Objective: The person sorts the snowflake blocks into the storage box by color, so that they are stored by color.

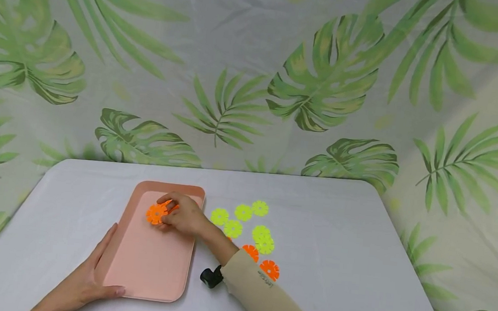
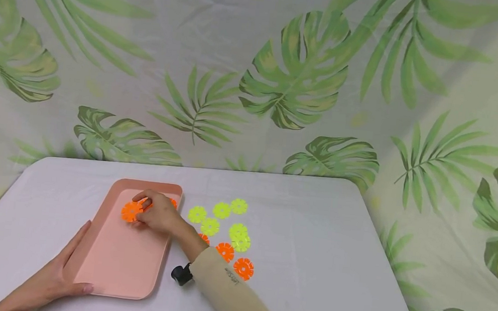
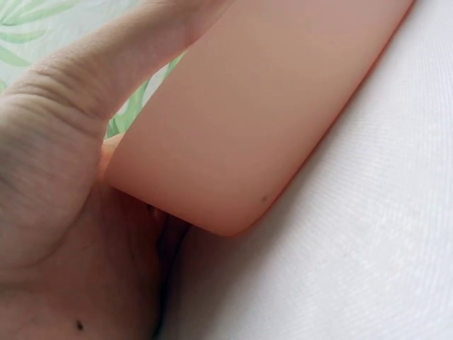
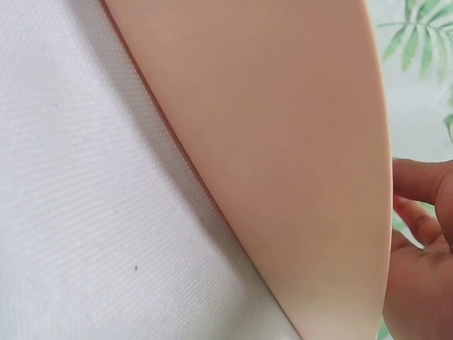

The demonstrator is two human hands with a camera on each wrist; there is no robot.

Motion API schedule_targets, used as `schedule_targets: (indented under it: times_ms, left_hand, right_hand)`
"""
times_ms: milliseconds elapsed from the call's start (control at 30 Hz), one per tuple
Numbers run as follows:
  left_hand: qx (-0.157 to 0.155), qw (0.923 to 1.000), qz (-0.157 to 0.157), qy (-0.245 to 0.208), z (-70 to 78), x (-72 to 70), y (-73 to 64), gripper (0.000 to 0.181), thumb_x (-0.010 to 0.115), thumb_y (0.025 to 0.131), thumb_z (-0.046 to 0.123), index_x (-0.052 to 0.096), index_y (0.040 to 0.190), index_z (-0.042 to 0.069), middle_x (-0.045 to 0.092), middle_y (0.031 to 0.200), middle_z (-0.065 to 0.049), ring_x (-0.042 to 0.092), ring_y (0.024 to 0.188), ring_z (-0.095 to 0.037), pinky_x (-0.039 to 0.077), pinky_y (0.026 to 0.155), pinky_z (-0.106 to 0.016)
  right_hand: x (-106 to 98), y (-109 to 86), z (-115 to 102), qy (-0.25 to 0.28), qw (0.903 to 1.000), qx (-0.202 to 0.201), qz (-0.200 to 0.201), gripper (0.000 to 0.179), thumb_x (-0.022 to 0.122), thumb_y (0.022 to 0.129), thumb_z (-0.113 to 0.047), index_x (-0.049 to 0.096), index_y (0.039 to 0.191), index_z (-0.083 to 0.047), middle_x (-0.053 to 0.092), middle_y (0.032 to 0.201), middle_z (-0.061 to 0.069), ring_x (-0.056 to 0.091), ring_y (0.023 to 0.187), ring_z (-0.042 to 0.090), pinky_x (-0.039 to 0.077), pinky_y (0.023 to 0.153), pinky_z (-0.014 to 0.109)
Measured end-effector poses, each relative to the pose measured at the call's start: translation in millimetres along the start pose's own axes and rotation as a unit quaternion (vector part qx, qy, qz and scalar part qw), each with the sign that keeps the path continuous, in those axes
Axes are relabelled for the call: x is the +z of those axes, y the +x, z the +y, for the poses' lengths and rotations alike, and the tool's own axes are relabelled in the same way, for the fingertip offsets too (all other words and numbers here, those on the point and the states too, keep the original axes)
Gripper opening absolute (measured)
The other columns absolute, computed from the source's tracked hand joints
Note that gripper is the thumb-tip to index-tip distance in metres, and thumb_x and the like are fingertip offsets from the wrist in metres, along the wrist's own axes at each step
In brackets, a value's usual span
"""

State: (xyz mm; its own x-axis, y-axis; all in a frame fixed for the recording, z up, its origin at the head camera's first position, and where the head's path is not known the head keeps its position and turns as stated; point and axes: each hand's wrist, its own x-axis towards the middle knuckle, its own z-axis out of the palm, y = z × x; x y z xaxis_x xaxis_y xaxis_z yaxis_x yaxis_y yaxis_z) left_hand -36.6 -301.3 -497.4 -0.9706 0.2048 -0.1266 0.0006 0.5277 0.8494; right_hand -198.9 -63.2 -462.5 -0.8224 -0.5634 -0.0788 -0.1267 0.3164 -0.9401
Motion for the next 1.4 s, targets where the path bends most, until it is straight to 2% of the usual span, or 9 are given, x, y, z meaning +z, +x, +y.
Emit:
schedule_targets:
  times_ms: [300, 433, 533, 667, 767, 867, 1067, 1200, 1400]
  left_hand:
    - [-0.011, 0.9999, -0.006, 0.000, -2.8, -1.3, 0.7, 0.126, 0.083, 0.086, 0.021, -0.013, 0.165, 0.042, -0.007, 0.177, -0.013, 0.008, 0.127, 0.033, 0.015, 0.095, 0.001]
    - [-0.020, 0.9997, -0.012, -0.012, -1.1, -0.2, 2.0, 0.127, 0.083, 0.086, 0.021, -0.013, 0.165, 0.043, -0.008, 0.177, -0.013, 0.005, 0.143, 0.019, 0.020, 0.122, -0.035]
    - [-0.028, 0.9993, -0.014, -0.021, 1.5, -0.9, 2.3, 0.128, 0.084, 0.085, 0.020, -0.013, 0.165, 0.044, -0.009, 0.177, -0.013, 0.006, 0.155, -0.007, 0.021, 0.113, -0.069]
    - [-0.023, 0.9995, -0.009, -0.021, 3.5, -1.0, 1.3, 0.127, 0.084, 0.084, 0.021, -0.012, 0.165, 0.043, -0.006, 0.177, -0.013, 0.008, 0.150, 0.008, 0.018, 0.120, -0.024]
    - [-0.015, 0.9997, -0.005, -0.021, 4.1, -0.5, 0.2, 0.128, 0.085, 0.084, 0.020, -0.011, 0.166, 0.042, -0.004, 0.176, -0.013, 0.011, 0.131, 0.030, 0.016, 0.091, 0.001]
    - [-0.018, 0.9994, -0.007, -0.028, 4.3, -0.9, 0.5, 0.128, 0.085, 0.084, 0.020, -0.011, 0.165, 0.043, -0.005, 0.176, -0.014, 0.009, 0.138, 0.024, 0.015, 0.101, -0.001]
    - [-0.035, 0.9976, -0.012, -0.059, 4.8, -2.0, 3.0, 0.129, 0.086, 0.083, 0.016, -0.010, 0.165, 0.046, -0.008, 0.177, -0.010, 0.004, 0.152, 0.006, 0.012, 0.125, -0.050]
    - [-0.009, 0.9984, -0.004, -0.055, 3.5, -0.3, 2.1, 0.130, 0.086, 0.082, 0.014, -0.009, 0.166, 0.042, -0.005, 0.176, -0.015, 0.011, 0.129, 0.033, 0.014, 0.102, -0.001]
    - [-0.016, 0.9977, -0.009, -0.065, 4.0, 1.0, 1.0, 0.129, 0.085, 0.083, 0.014, -0.010, 0.166, 0.043, -0.008, 0.176, -0.013, 0.011, 0.128, 0.034, 0.015, 0.090, 0.003]
  right_hand:
    - [10, 8.7, -3, 0.000, 0.9999, 0.012, 0.002, 0.035, 0.074, 0.092, 0.005, 0.069, 0.124, -0.010, 0.062, 0.099, 0.004, 0.063, 0.073, 0.007, 0.053, 0.068, 0.017]
    - [16, 12.7, -2, 0.040, 0.9983, 0.042, -0.009, 0.035, 0.071, 0.092, 0.008, 0.067, 0.122, -0.009, 0.058, 0.095, 0.003, 0.074, 0.068, 0.018, 0.059, 0.067, 0.024]
    - [20, 16.6, -1, 0.058, 0.9966, 0.056, -0.011, 0.035, 0.070, 0.091, 0.010, 0.066, 0.122, -0.008, 0.057, 0.095, 0.005, 0.076, 0.069, 0.025, 0.061, 0.066, 0.028]
    - [21, 23.3, 1, 0.078, 0.9950, 0.063, -0.005, 0.037, 0.068, 0.092, 0.013, 0.065, 0.124, -0.004, 0.058, 0.098, 0.006, 0.076, 0.070, 0.028, 0.062, 0.065, 0.030]
    - [23, 28.7, 4, 0.103, 0.9923, 0.069, 0.002, 0.037, 0.068, 0.091, 0.015, 0.065, 0.124, -0.001, 0.059, 0.098, 0.007, 0.076, 0.070, 0.030, 0.062, 0.064, 0.031]
    - [24, 32.7, 7, 0.124, 0.9897, 0.072, 0.010, 0.037, 0.069, 0.089, 0.016, 0.066, 0.122, 0.000, 0.060, 0.096, 0.007, 0.077, 0.073, 0.035, 0.063, 0.065, 0.033]
    - [27, 34.9, 9, 0.172, 0.9821, 0.073, 0.022, 0.038, 0.069, 0.089, 0.017, 0.064, 0.123, 0.002, 0.056, 0.091, 0.007, 0.077, 0.083, 0.045, 0.064, 0.067, 0.036]
    - [29, 35.1, 8, 0.194, 0.9779, 0.073, 0.028, 0.041, 0.069, 0.089, 0.017, 0.062, 0.127, 0.004, 0.054, 0.092, 0.007, 0.076, 0.086, 0.048, 0.064, 0.068, 0.038]
    - [31, 34.2, 9, 0.195, 0.9772, 0.072, 0.040, 0.049, 0.069, 0.089, 0.017, 0.060, 0.136, 0.005, 0.060, 0.105, 0.013, 0.077, 0.088, 0.044, 0.064, 0.071, 0.037]
